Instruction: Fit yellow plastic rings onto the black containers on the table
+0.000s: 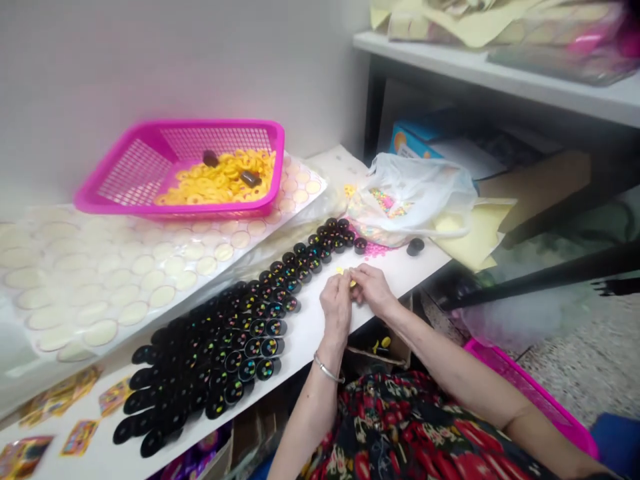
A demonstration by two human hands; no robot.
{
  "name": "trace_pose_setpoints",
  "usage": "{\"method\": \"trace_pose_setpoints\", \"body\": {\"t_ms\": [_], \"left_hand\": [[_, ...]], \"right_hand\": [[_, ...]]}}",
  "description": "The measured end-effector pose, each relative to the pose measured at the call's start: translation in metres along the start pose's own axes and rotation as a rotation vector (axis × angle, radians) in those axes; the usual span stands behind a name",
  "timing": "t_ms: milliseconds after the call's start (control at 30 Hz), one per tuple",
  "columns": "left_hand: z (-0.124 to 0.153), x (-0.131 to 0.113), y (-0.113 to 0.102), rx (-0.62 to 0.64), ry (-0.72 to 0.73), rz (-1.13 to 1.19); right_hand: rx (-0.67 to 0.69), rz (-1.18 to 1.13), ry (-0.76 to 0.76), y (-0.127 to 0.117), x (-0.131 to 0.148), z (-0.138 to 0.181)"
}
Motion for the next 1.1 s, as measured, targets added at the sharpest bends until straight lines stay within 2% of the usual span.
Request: {"method": "trace_pose_setpoints", "body": {"t_ms": [133,233,300,433,600,800,967,1100], "left_hand": [[0.008,-0.006,-0.001,0.159,0.106,-0.05],[0.017,-0.007,-0.004,0.116,0.163,-0.058],[0.025,-0.008,-0.004,0.13,0.2,-0.095],[0.046,-0.016,-0.003,0.289,0.276,-0.214],[0.06,-0.027,-0.008,0.349,0.328,-0.341],[0.073,-0.029,-0.006,0.496,0.365,-0.432],[0.092,-0.033,0.001,0.622,0.418,-0.453],[0.104,-0.032,0.01,0.641,0.422,-0.452]], "right_hand": [[-0.07,-0.217,-0.074,-0.002,0.006,0.011],[-0.012,-0.361,-0.031,-0.004,0.01,0.027],[0.053,-0.36,0.035,-0.01,0.01,0.038],[0.064,-0.216,0.127,-0.03,0.006,0.047],[0.334,-0.318,0.244,-0.033,0.005,0.05],[0.661,-0.496,0.452,-0.03,-0.002,0.069],[0.781,-0.465,0.366,-0.037,0.002,0.085],[0.759,-0.365,0.246,-0.041,0.013,0.098]]}}
Point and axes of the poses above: each hand's wrist, its own z-axis away from the middle knuckle, its own y-axis out of the palm, x = y × z, the point moved 4 cm from there along -z, towards the middle knuckle, and after that the axes turned 13 degrees about -y, right-handed, at the moved point
